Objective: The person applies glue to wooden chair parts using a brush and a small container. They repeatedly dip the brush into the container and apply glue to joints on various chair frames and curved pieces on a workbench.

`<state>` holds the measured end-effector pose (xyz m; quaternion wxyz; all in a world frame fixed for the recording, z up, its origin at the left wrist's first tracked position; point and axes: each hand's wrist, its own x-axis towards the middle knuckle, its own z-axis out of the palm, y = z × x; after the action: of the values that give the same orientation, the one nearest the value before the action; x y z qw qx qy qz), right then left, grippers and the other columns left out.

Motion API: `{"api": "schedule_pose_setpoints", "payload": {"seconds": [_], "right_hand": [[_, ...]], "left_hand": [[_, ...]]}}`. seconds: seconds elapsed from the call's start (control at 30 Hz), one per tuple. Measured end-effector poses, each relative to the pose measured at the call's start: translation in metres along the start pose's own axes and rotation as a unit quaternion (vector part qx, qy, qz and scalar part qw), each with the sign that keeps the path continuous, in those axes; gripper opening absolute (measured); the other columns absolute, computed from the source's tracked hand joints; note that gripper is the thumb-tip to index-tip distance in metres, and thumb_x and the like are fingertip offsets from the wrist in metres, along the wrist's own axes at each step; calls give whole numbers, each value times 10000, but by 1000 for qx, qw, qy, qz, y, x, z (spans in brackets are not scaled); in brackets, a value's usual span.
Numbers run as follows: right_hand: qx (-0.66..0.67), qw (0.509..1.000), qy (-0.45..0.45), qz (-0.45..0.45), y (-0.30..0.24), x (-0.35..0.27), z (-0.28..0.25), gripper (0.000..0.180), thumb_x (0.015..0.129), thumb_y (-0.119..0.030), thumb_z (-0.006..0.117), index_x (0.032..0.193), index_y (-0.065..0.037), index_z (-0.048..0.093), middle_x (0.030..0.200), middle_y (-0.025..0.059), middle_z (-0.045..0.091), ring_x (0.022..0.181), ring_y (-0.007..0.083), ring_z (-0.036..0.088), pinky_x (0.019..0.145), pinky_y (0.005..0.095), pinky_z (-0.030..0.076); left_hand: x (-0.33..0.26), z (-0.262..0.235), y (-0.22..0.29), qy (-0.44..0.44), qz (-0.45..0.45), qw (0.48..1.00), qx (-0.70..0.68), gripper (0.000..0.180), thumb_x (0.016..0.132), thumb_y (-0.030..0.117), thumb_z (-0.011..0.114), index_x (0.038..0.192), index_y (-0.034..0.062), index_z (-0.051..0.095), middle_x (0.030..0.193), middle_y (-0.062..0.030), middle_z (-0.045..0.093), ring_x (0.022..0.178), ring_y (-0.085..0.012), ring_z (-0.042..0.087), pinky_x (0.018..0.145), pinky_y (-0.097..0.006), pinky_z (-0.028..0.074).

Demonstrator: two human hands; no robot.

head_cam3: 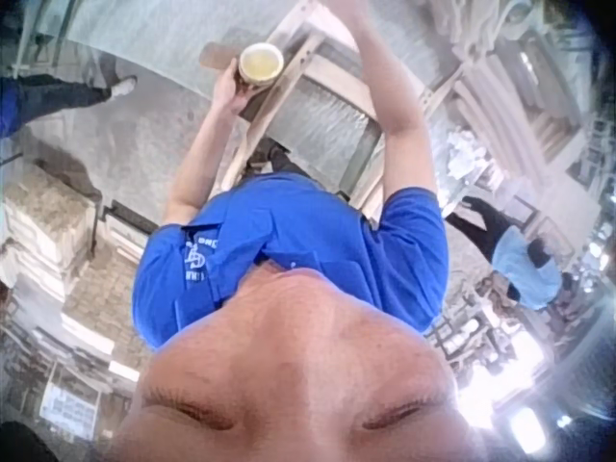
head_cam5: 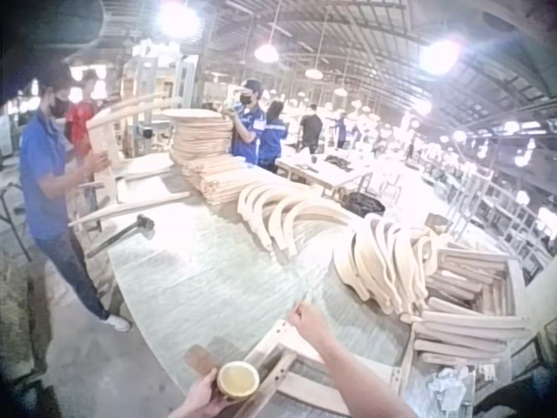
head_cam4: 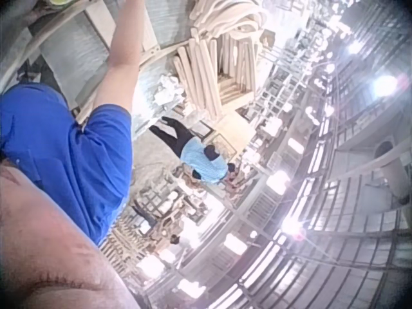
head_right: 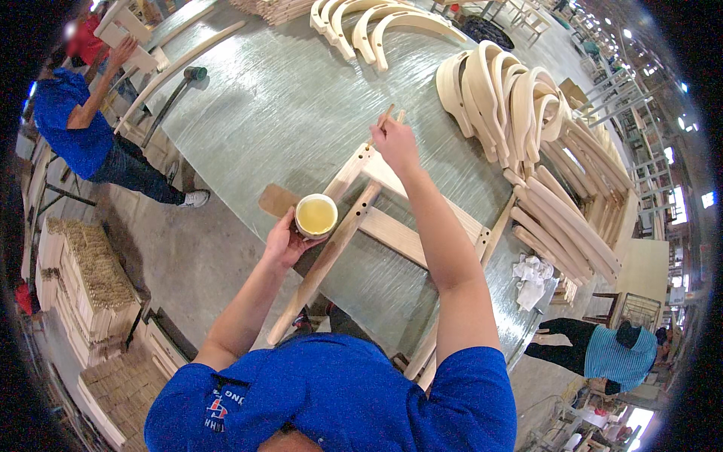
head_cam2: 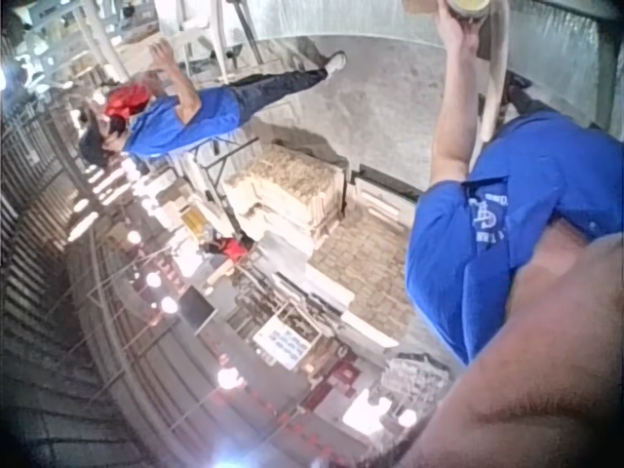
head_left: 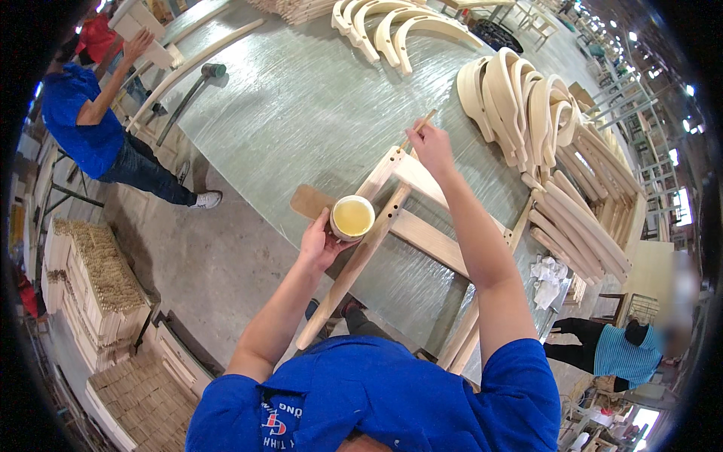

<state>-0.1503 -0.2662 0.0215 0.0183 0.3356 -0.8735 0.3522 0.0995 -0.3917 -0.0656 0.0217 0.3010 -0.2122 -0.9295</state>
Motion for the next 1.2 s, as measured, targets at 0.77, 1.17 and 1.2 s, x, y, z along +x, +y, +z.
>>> {"api": "schedule_pose_setpoints", "payload": {"seconds": [0.77, 1.17, 1.2], "right_hand": [[606, 752, 69, 252, -61, -158, -12, 134, 869, -124, 580, 884, 5, 550, 752, 111, 625, 626, 152, 591, 581, 258, 493], [600, 715, 161, 322, -30, -189, -5, 154, 849, -180, 629, 803, -59, 547, 691, 67, 595, 563, 130, 555, 524, 252, 493], [613, 690, 166, 346, -23, -190, -1, 174, 845, -197, 638, 785, -66, 540, 675, 62, 585, 550, 127, 547, 507, 254, 490]], "left_hand": [[-33, 41, 16, -10, 120, 992, 40, 281, 968, 252, 401, 1169, 55, 395, 1137, -131, 534, 1018, -256, 584, 796, -472, 557], [-12, 40, -15, -31, 47, 998, 38, 352, 980, 278, 346, 1206, 11, 385, 1180, -172, 509, 1048, -344, 564, 837, -560, 510], [-9, 43, -19, -49, 41, 997, 31, 360, 980, 282, 343, 1205, 5, 391, 1174, -172, 515, 1043, -344, 568, 837, -553, 512]]}}
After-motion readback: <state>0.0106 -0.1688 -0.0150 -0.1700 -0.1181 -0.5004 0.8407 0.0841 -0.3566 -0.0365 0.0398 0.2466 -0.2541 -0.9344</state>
